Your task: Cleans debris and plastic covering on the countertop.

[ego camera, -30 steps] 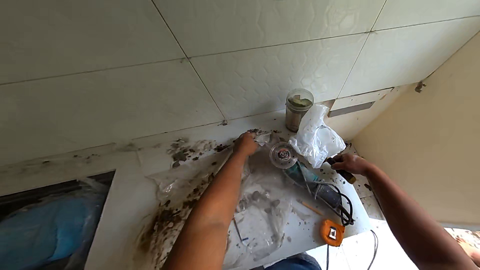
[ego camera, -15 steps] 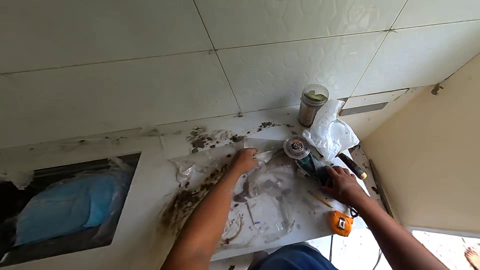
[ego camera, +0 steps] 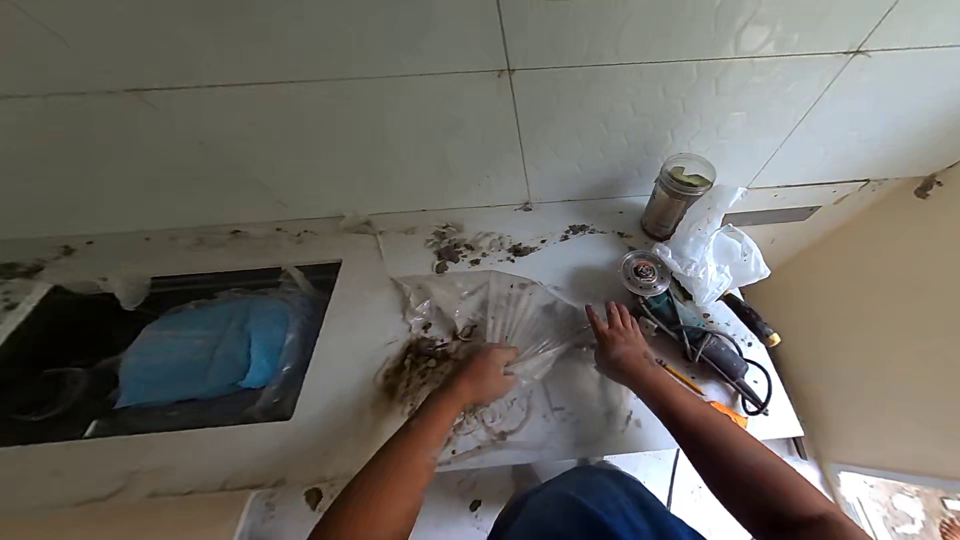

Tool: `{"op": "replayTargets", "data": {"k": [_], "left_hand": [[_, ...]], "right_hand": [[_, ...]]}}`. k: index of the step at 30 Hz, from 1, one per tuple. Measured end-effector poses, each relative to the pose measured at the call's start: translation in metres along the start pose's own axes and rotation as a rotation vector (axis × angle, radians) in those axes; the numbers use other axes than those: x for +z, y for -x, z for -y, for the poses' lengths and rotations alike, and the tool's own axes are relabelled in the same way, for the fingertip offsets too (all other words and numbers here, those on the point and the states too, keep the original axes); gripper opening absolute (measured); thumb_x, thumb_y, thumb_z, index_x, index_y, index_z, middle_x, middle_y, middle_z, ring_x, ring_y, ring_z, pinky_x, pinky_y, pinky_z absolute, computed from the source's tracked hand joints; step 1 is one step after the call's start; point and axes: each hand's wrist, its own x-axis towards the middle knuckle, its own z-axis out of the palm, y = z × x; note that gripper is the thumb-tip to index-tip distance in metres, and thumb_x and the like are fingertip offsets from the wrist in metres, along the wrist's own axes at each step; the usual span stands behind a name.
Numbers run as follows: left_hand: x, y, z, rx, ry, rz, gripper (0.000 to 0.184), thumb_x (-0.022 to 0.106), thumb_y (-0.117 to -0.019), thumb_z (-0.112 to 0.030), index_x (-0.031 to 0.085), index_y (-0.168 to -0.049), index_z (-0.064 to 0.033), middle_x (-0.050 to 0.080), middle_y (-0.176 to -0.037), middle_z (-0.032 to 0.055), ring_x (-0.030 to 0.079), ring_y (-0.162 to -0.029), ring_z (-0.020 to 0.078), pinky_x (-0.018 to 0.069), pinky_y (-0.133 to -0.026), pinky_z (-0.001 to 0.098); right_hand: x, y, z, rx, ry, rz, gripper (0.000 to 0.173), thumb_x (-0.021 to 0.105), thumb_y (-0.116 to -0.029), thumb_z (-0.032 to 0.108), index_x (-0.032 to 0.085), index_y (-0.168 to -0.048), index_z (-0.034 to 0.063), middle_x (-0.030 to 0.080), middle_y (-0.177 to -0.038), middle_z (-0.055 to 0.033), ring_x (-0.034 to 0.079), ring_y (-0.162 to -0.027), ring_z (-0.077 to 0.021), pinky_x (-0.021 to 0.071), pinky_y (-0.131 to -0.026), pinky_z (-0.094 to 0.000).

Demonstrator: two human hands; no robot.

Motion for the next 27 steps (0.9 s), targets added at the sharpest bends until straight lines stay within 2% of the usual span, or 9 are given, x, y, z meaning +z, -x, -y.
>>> {"op": "replayTargets", "data": {"k": [3,5,7,14,19,21,23,25,27], "left_hand": [[0.004,0.024,0.02,0.033,0.037,-0.024,0.018,0.064,-0.0898,-0.009,0.069,-0.096,0.0062,0.07,-0.103,0.0228,0.067,-0.099,0.036,0.0517,-0.09,0.0536],[0.004,0.04,0.032,0.02,0.046,-0.018,0.018,0.064,-0.0902,-0.011,0.068,-0.096,0.0061,0.069,-0.101,0.0225,0.067,-0.097,0.0358,0.0517,-0.088,0.0534],[0.002,0.052,0.041,0.024,0.061,-0.043,0.017,0.065,-0.0887,-0.01,0.067,-0.092,0.0065,0.068,-0.096,0.0229,0.066,-0.094,0.0366,0.0513,-0.085,0.0535],[-0.016,0.075,0.087,0.019,0.075,-0.254,0.013,0.064,-0.0844,-0.003,0.067,-0.088,0.0082,0.069,-0.095,0.0245,0.067,-0.092,0.0387,0.0517,-0.083,0.0583],[-0.022,0.07,0.11,-0.023,-0.012,-0.493,0.014,0.066,-0.0813,0.0,0.058,-0.069,0.0029,0.064,-0.08,0.0203,0.065,-0.079,0.0396,0.0499,-0.07,0.0614],[-0.016,0.068,0.099,-0.068,-0.026,-0.522,0.007,0.067,-0.0828,-0.001,0.066,-0.08,0.0053,0.066,-0.1,0.0233,0.065,-0.098,0.0432,0.0502,-0.083,0.0648],[-0.002,0.07,0.071,-0.116,0.093,-0.502,0.032,0.069,-0.0852,-0.007,0.068,-0.113,0.0079,0.061,-0.133,0.0259,0.056,-0.126,0.0439,0.0446,-0.105,0.0638],[0.024,0.071,0.031,-0.183,0.225,-0.488,0.069,0.076,-0.0845,-0.021,0.051,-0.143,0.0052,0.05,-0.148,0.0278,0.049,-0.138,0.0428,0.04,-0.113,0.059],[0.055,0.067,-0.003,-0.251,0.291,-0.517,0.098,0.086,-0.0787,-0.037,0.038,-0.155,0.0007,0.036,-0.159,0.028,0.038,-0.147,0.0426,0.0345,-0.119,0.0557]], "right_hand": [[0.012,-0.022,0.004,0.04,0.073,0.055,0.08,0.066,-0.0917,0.017,0.029,-0.163,0.0156,0.037,-0.157,-0.0304,0.03,-0.148,-0.0491,0.0248,-0.118,-0.0667],[0.023,-0.026,0.004,0.041,0.052,0.057,0.058,0.063,-0.0946,0.018,0.049,-0.151,0.0109,0.05,-0.148,-0.0245,0.042,-0.14,-0.0455,0.0317,-0.113,-0.0658],[0.028,-0.022,0.012,0.043,0.034,0.05,0.045,0.057,-0.0968,0.016,0.058,-0.14,0.008,0.055,-0.143,-0.0206,0.047,-0.136,-0.043,0.039,-0.106,-0.0638],[0.025,-0.005,0.067,0.108,-0.274,0.053,0.037,0.057,-0.0963,0.015,0.061,-0.13,0.0004,0.064,-0.131,-0.0212,0.058,-0.127,-0.0374,0.045,-0.106,-0.0558],[0.025,-0.009,0.102,0.093,-0.672,-0.013,0.032,0.057,-0.1016,0.016,0.062,-0.126,-0.0036,0.068,-0.117,-0.0254,0.065,-0.115,-0.0377,0.0497,-0.101,-0.0561],[0.027,-0.015,0.114,0.111,-0.877,-0.023,0.03,0.054,-0.1031,0.014,0.061,-0.127,-0.0026,0.068,-0.116,-0.0252,0.066,-0.111,-0.0368,0.0513,-0.097,-0.0557],[0.024,-0.019,0.13,0.128,-1.09,-0.027,0.033,0.051,-0.1058,0.017,0.059,-0.132,-0.0009,0.067,-0.116,-0.0247,0.065,-0.105,-0.0348,0.0522,-0.091,-0.0538],[0.02,-0.027,0.144,0.124,-1.255,-0.022,0.033,0.049,-0.1072,0.022,0.059,-0.132,0.0024,0.067,-0.11,-0.0206,0.064,-0.094,-0.0296,0.0532,-0.081,-0.0501],[0.008,-0.035,0.154,0.144,-1.378,0.0,0.032,0.049,-0.1056,0.022,0.061,-0.129,0.0033,0.066,-0.105,-0.0174,0.063,-0.089,-0.0264,0.0527,-0.076,-0.0486]]}}
